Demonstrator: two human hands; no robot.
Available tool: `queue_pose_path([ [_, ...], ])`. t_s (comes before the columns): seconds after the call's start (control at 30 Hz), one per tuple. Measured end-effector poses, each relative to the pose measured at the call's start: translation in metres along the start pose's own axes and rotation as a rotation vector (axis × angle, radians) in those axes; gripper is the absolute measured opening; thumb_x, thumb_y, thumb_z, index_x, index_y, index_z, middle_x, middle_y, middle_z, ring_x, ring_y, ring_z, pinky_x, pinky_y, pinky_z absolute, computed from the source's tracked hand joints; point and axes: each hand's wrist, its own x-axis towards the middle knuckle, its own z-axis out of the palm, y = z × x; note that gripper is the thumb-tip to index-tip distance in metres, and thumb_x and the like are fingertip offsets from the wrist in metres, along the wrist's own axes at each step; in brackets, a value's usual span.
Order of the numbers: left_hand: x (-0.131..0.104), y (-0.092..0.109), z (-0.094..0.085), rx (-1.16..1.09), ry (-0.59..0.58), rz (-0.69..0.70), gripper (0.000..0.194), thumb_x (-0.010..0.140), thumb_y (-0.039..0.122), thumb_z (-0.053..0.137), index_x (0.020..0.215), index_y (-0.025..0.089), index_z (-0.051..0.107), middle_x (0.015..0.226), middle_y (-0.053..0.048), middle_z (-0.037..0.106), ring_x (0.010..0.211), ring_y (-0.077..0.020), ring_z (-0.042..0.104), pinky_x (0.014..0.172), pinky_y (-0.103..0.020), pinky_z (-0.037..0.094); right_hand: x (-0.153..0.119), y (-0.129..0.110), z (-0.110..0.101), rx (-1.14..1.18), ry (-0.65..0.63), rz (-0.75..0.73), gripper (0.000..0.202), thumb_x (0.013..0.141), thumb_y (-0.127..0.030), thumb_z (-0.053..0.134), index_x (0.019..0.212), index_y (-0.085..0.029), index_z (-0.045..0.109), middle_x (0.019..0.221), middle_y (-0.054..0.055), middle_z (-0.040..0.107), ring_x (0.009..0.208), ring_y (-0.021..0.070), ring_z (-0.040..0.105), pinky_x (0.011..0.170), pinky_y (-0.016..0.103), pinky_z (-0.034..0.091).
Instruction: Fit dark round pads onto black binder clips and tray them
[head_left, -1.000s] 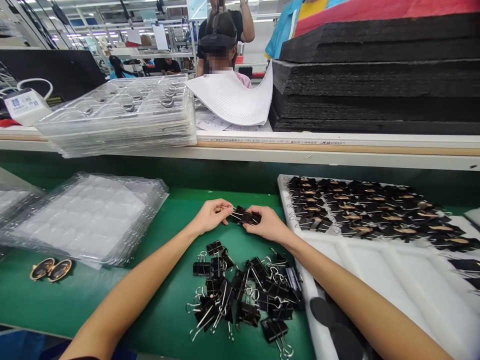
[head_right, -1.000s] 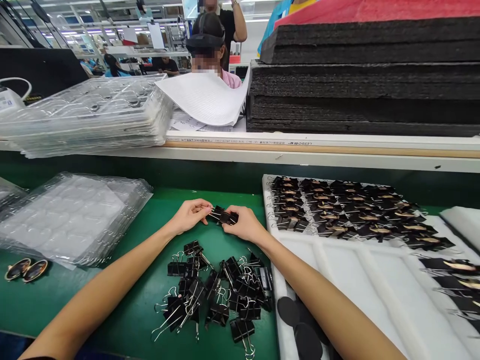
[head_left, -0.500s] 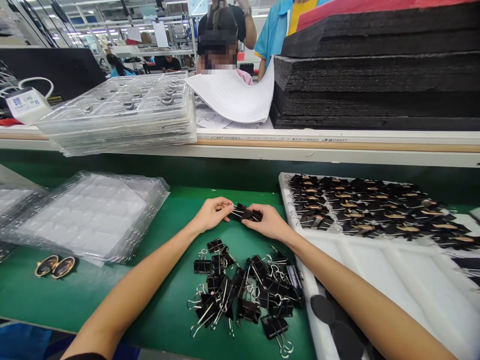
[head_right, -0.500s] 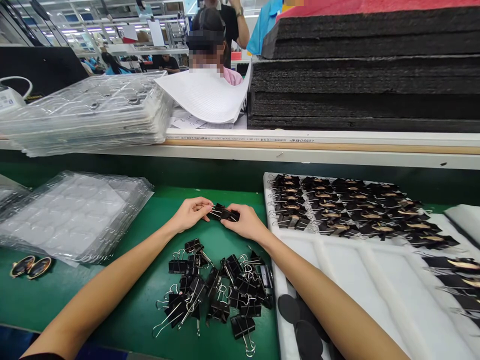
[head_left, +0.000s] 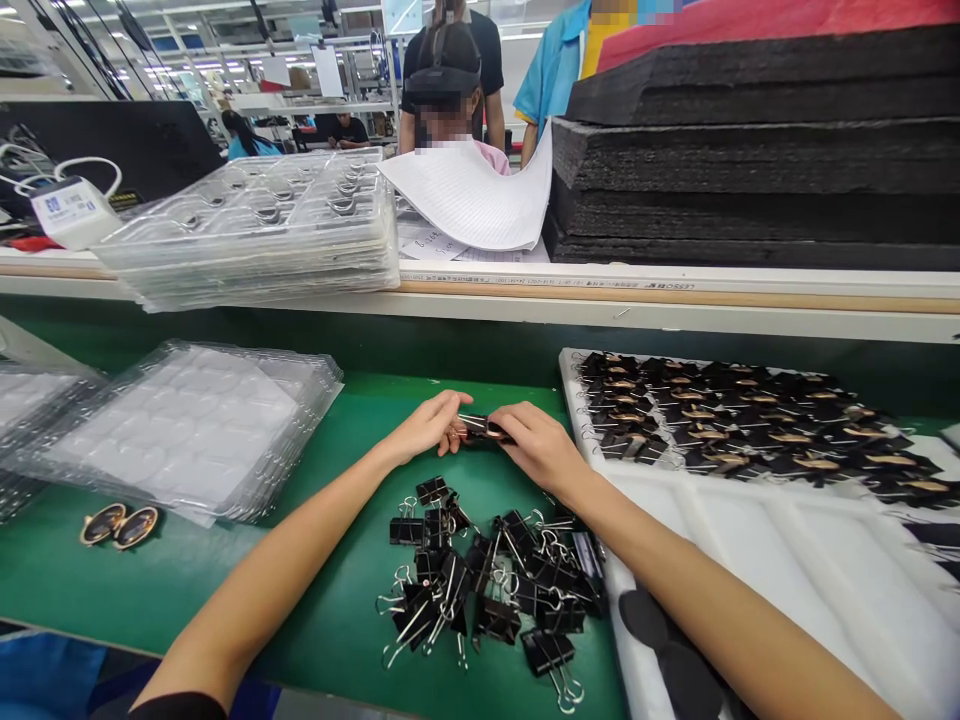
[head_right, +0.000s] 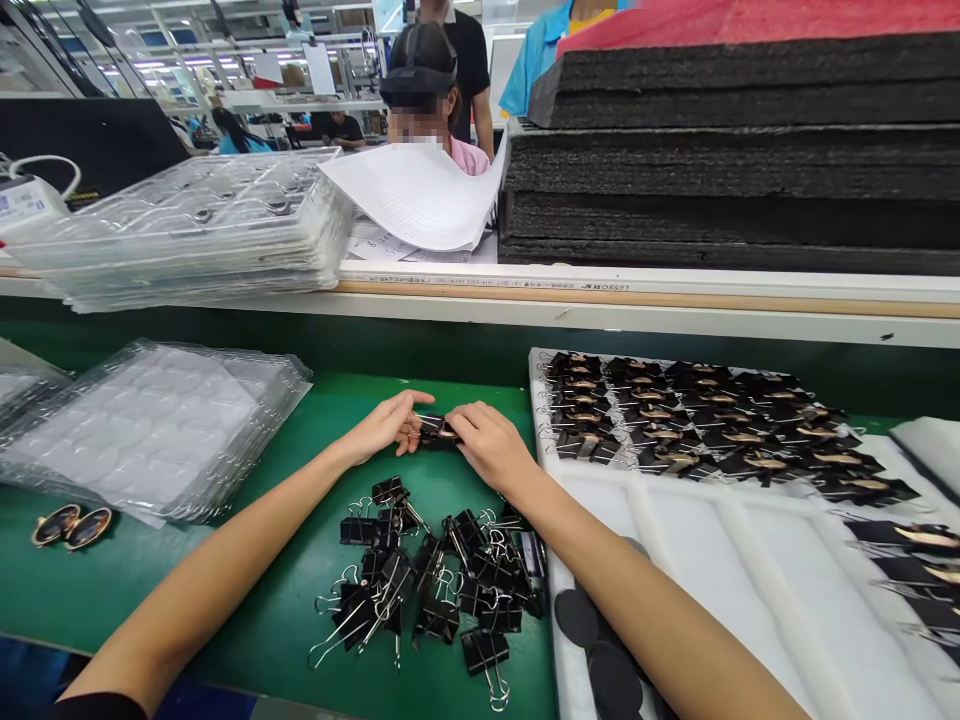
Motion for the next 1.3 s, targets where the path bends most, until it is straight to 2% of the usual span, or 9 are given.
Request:
queue_pose_path([
  [0.07, -0.001, 0.0, 0.002, 0.046, 0.002, -0.012, 0.061, 0.095, 0.069, 0.051, 0.121, 0.014, 0.06, 0.066, 0.0, 0.061, 0.048, -0.0098, 0.056, 0.042, -0.019, 0.039, 0.001, -0.003, -0.003, -0.12, -0.031, -0.044, 0.03, 0.094, -0.003, 0.049, 0.112, -0.019, 0.066, 0.109, 0.011, 0.073, 0.094, 0.0258, 0.066, 0.081, 0.038, 0.051],
  [0.17, -0.002, -0.001, 0.002, 0.088, 0.057, 0.057, 0.051, 0.092, 0.059, 0.064, 0.119, 0.015, 0.063, 0.063, 0.004, 0.057, 0.046, -0.008, 0.049, 0.044, -0.02, 0.039, 0.003, -0.004, -0.006, -0.16, -0.036, 0.065, 0.041, 0.088, -0.006, 0.062, 0.127, -0.018, 0.063, 0.123, 0.013, 0.07, 0.105, 0.0312, 0.065, 0.083, 0.043, 0.052],
  [0.3, 0.0, -0.005, -0.001, 0.112, 0.153, 0.187, 0.046, 0.088, 0.053, 0.068, 0.117, 0.017, 0.064, 0.072, 0.003, 0.06, 0.052, -0.0081, 0.052, 0.05, -0.022, 0.044, 0.004, 0.003, -0.002, 0.241, -0.045, 0.34, 0.075, 0.08, -0.029, 0.081, 0.147, -0.022, 0.048, 0.138, 0.014, 0.062, 0.12, 0.0336, 0.062, 0.096, 0.05, 0.054],
  [0.43, 0.002, -0.008, -0.001, 0.106, 0.183, 0.212, 0.045, 0.084, 0.05, 0.072, 0.112, 0.016, 0.066, 0.078, 0.001, 0.064, 0.053, -0.0089, 0.057, 0.054, -0.024, 0.05, 0.005, 0.01, 0.009, 0.768, -0.108, 0.618, 0.05, 0.083, -0.045, 0.074, 0.125, -0.019, 0.064, 0.114, 0.011, 0.074, 0.094, 0.0256, 0.072, 0.082, 0.04, 0.059],
  [0.6, 0.004, -0.01, 0.006, 0.097, 0.228, 0.213, 0.045, 0.083, 0.05, 0.073, 0.11, 0.014, 0.069, 0.081, -0.002, 0.067, 0.054, -0.0108, 0.062, 0.055, -0.027, 0.055, 0.009, 0.008, 0.01, 0.92, -0.07, 0.794, 0.04, 0.075, -0.046, 0.08, 0.101, -0.017, 0.072, 0.09, 0.007, 0.076, 0.071, 0.02, 0.069, 0.07, 0.035, 0.056],
  [0.8, 0.005, -0.016, 0.008, 0.08, 0.237, 0.218, 0.047, 0.085, 0.053, 0.071, 0.111, 0.014, 0.067, 0.083, -0.002, 0.066, 0.057, -0.0116, 0.064, 0.058, -0.028, 0.057, 0.011, 0.007, 0.006, 0.935, -0.052, 0.813, 0.038, 0.073, -0.044, 0.08, 0.099, -0.017, 0.074, 0.087, 0.006, 0.076, 0.068, 0.0182, 0.066, 0.068, 0.033, 0.054],
  [1.0, 0.005, -0.015, 0.005, 0.072, 0.153, 0.274, 0.06, 0.088, 0.064, 0.065, 0.123, 0.016, 0.06, 0.083, -0.002, 0.062, 0.066, -0.0129, 0.063, 0.058, -0.026, 0.056, 0.015, 0.012, 0.01, 0.896, -0.161, 0.726, 0.024, 0.076, -0.035, 0.076, 0.091, -0.017, 0.07, 0.081, 0.003, 0.072, 0.07, 0.0173, 0.064, 0.067, 0.029, 0.049],
  [1.13, 0.007, -0.008, 0.003, -0.026, 0.264, 0.299, 0.063, 0.092, 0.07, 0.056, 0.126, 0.017, 0.057, 0.105, -0.01, 0.064, 0.085, -0.0173, 0.065, 0.063, -0.028, 0.059, 0.021, 0.006, -0.036, 0.597, -0.169, 0.56, 0.011, 0.082, -0.028, 0.071, 0.087, -0.018, 0.071, 0.082, 0.0, 0.071, 0.076, 0.0167, 0.062, 0.071, 0.028, 0.046],
  [1.3, 0.013, -0.008, 0.0, 0.031, 0.325, 0.25, 0.056, 0.091, 0.064, 0.061, 0.123, 0.019, 0.06, 0.108, -0.008, 0.063, 0.082, -0.0172, 0.065, 0.064, -0.03, 0.058, -0.004, -0.003, -0.158, 0.34, -0.07, 0.347, 0.011, 0.089, -0.027, 0.068, 0.097, -0.019, 0.07, 0.1, 0.004, 0.068, 0.096, 0.0201, 0.063, 0.088, 0.033, 0.048],
])
